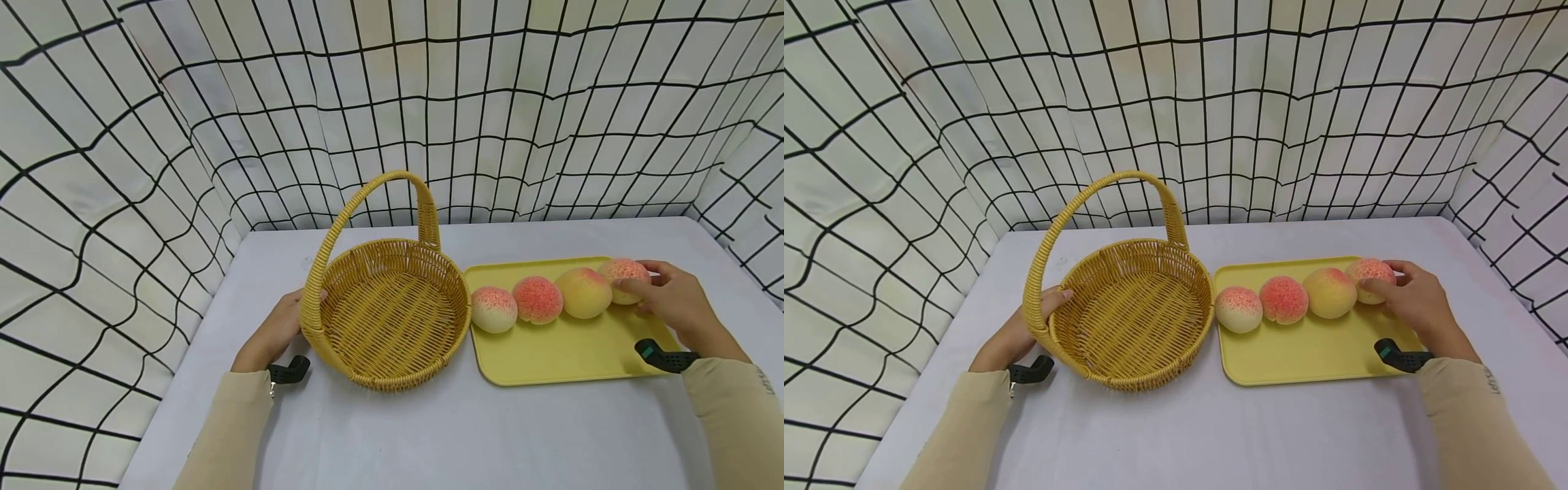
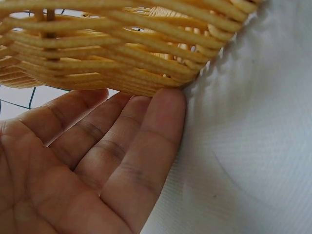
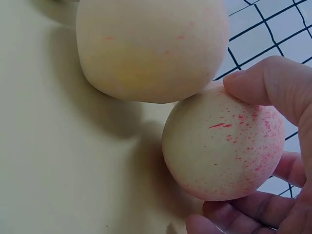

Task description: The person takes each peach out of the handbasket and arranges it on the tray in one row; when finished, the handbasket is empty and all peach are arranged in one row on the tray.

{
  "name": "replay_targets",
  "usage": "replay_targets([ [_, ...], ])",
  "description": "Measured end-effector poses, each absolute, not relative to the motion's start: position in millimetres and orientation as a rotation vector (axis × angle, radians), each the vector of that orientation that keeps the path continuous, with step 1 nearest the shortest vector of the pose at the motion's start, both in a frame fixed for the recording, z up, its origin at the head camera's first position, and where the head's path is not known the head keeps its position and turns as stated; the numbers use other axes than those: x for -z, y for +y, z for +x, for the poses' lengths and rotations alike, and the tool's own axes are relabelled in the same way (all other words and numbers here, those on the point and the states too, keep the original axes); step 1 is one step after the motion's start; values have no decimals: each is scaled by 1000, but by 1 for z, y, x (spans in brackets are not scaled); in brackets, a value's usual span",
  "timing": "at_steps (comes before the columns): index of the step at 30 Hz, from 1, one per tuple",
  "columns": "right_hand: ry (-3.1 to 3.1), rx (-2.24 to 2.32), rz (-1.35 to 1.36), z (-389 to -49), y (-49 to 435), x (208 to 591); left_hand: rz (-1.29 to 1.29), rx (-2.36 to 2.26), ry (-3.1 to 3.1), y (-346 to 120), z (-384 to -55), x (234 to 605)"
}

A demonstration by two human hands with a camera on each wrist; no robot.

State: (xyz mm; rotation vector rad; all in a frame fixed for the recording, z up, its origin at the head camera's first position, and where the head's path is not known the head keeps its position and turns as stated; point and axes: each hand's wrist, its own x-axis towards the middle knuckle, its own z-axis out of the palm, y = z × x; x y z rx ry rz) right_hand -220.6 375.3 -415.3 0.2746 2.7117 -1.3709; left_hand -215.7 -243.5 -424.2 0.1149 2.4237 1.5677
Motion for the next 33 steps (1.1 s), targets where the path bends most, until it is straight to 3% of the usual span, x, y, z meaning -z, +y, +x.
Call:
replay_targets([
  [33,2712,1170,169,-215,384,408,110,-1555,2439,-245,-216,425],
])
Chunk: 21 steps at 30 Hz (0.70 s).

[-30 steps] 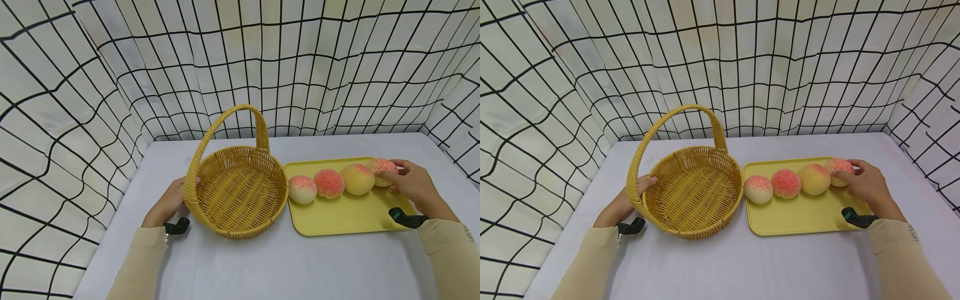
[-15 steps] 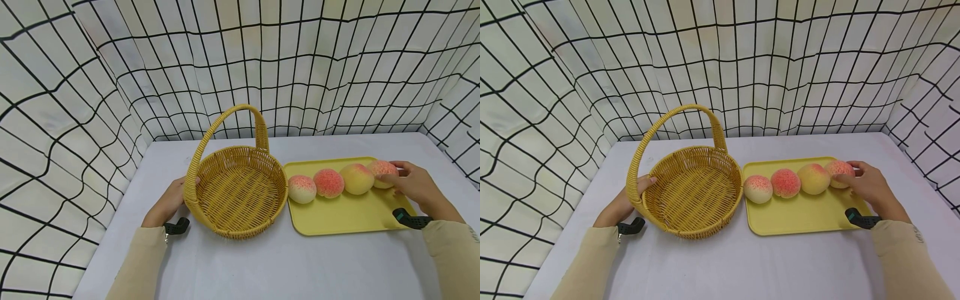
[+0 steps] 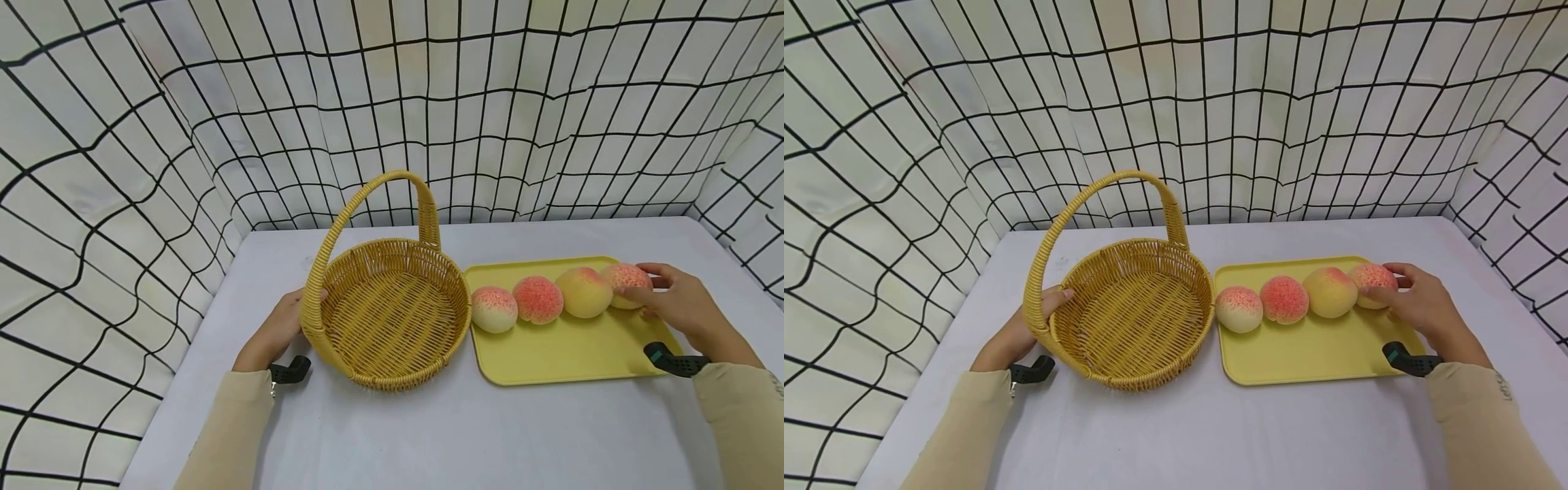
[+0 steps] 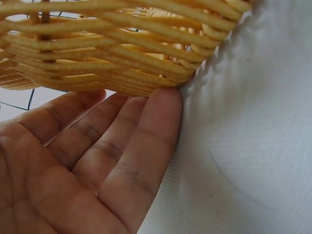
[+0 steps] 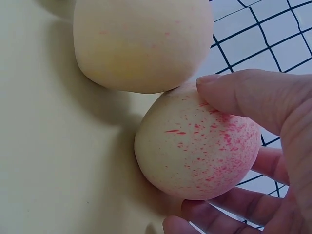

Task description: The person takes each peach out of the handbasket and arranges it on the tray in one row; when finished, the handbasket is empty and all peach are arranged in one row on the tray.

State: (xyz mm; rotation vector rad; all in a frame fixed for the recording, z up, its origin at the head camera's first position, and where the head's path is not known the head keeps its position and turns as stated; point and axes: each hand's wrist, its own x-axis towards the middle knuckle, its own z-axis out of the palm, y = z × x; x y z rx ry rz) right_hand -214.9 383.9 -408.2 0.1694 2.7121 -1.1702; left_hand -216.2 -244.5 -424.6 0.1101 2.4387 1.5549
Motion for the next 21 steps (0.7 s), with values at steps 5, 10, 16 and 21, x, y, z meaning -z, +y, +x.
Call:
replay_targets([
  [5,2727,1175,152,-213,384,408,106,-1536,2461,-244,-217,423],
  [10,2752,1087,141,-214,387,403,97,-1459,2556,-244,-221,420],
  [16,2787,877,128,-219,396,390,172,-1195,2801,-248,-236,394],
  [21,2878,652,182,-232,403,377,268,-843,3074,-252,-258,362],
])
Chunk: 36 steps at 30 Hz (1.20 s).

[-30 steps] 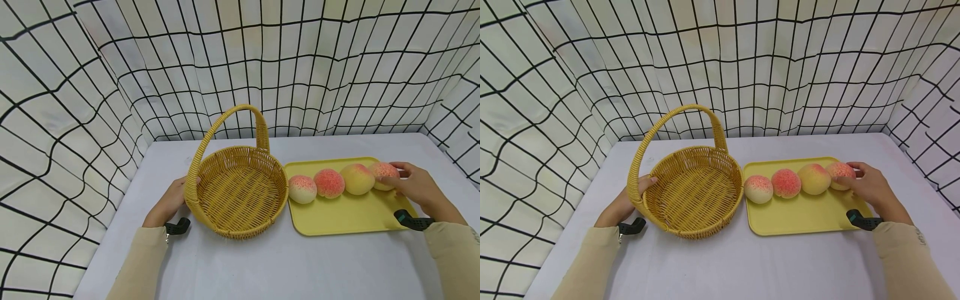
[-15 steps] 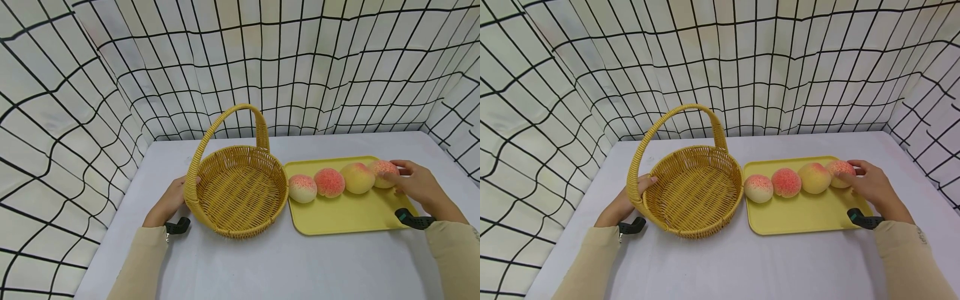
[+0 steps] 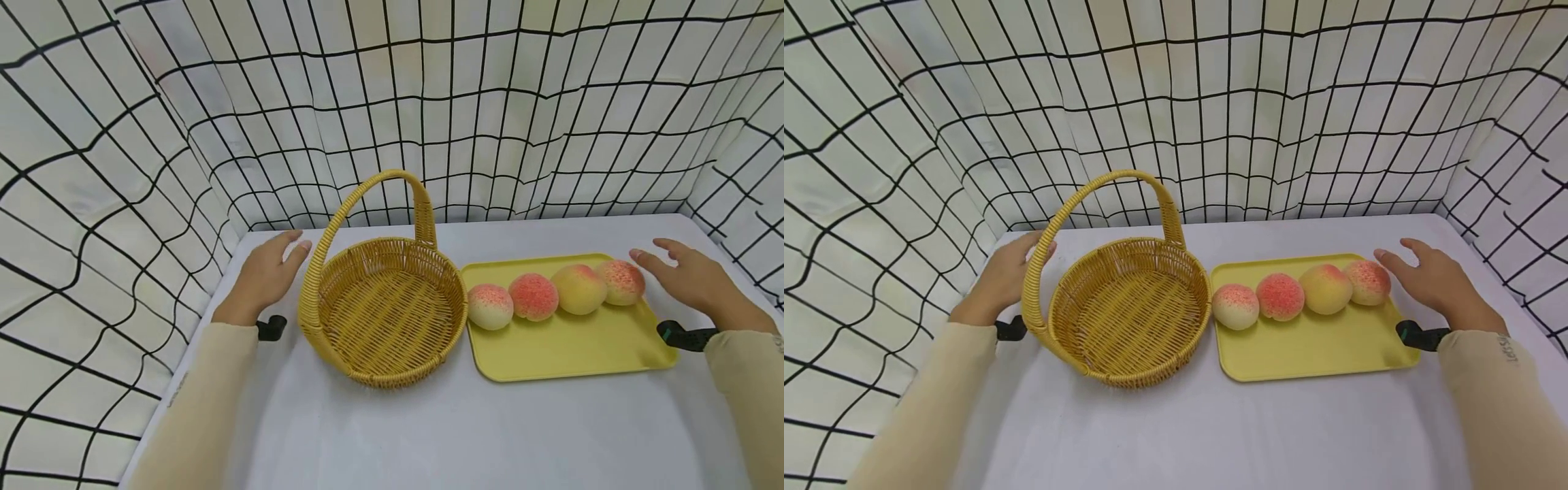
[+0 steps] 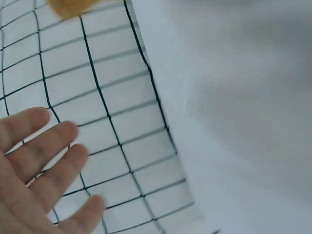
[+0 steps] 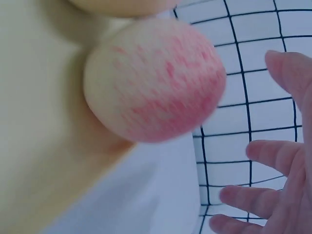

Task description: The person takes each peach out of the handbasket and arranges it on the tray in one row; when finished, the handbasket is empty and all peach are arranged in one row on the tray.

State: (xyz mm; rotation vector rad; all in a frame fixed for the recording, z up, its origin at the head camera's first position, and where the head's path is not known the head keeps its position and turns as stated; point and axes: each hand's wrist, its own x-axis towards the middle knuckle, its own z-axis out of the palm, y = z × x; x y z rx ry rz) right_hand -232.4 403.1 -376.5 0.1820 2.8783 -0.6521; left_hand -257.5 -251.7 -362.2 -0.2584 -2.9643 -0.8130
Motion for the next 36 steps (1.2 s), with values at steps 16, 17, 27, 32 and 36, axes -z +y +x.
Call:
replay_targets([
  [16,3034,445,231,-279,395,319,-185,258,-2981,-261,-320,327],
  [17,3039,432,233,-281,391,316,-179,255,-2988,-260,-322,327],
  [27,3071,393,60,-312,329,306,-209,265,-3022,-236,-332,332],
  [32,3080,372,0,-318,305,313,-221,287,-3041,-229,-328,339],
  [36,3083,365,-15,-319,295,320,-232,297,-3036,-226,-326,341],
])
